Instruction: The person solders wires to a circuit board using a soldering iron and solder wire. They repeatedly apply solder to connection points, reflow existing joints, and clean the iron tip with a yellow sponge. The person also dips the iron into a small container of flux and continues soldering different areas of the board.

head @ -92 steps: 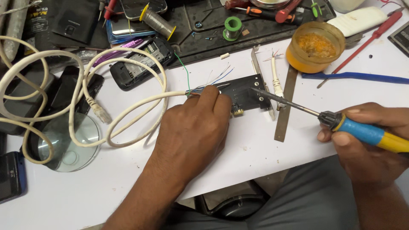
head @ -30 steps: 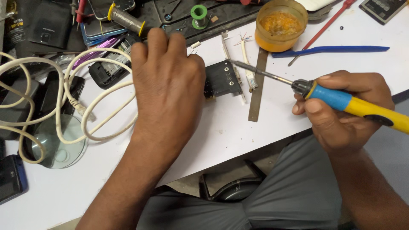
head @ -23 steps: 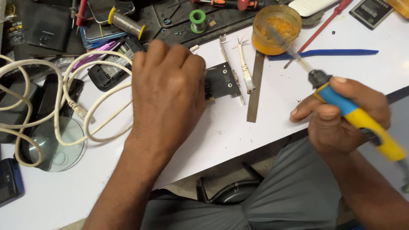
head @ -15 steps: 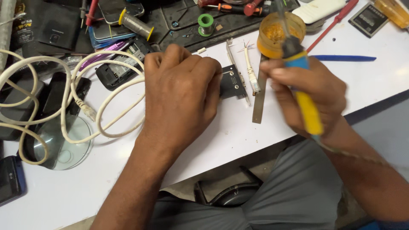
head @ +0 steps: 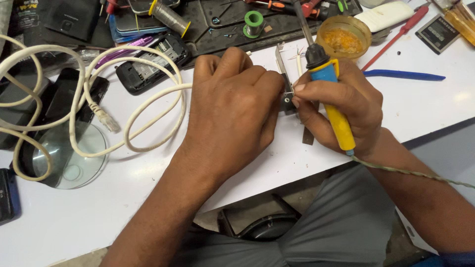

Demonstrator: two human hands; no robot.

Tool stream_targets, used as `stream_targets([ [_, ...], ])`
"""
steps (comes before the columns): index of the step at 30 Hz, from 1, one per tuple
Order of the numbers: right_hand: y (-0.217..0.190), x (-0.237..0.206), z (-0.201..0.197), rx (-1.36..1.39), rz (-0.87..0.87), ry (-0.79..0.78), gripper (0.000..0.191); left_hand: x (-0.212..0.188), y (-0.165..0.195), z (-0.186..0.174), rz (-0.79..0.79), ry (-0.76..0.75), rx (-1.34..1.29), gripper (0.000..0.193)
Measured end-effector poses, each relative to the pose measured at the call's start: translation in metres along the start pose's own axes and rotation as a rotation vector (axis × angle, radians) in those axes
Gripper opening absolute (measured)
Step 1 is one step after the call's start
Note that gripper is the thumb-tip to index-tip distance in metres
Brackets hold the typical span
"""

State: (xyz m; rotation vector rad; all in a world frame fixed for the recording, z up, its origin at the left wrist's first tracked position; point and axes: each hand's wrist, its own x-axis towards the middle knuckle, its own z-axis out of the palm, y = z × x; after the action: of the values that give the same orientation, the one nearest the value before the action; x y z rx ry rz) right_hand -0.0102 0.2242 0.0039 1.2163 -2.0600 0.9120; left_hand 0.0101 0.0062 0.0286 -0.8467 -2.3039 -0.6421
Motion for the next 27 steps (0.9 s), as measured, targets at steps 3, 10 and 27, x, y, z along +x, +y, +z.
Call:
stream_targets([
  [3, 0.000, 0.002, 0.000, -0.007, -0.004, 0.008, 0.044, 0.000, 0.001, 0.001, 0.001, -0.004, -0.008, 0.008],
  [10, 0.001, 0.001, -0.001, -0.010, -0.004, -0.011, 0.043, -0.002, 0.001, 0.002, 0.019, -0.014, -0.007, 0.007],
  [27, 0.006, -0.011, -0.001, 0.017, 0.002, 0.023, 0.040, -0.001, 0.000, 0.003, 0.024, -0.004, -0.003, 0.008],
])
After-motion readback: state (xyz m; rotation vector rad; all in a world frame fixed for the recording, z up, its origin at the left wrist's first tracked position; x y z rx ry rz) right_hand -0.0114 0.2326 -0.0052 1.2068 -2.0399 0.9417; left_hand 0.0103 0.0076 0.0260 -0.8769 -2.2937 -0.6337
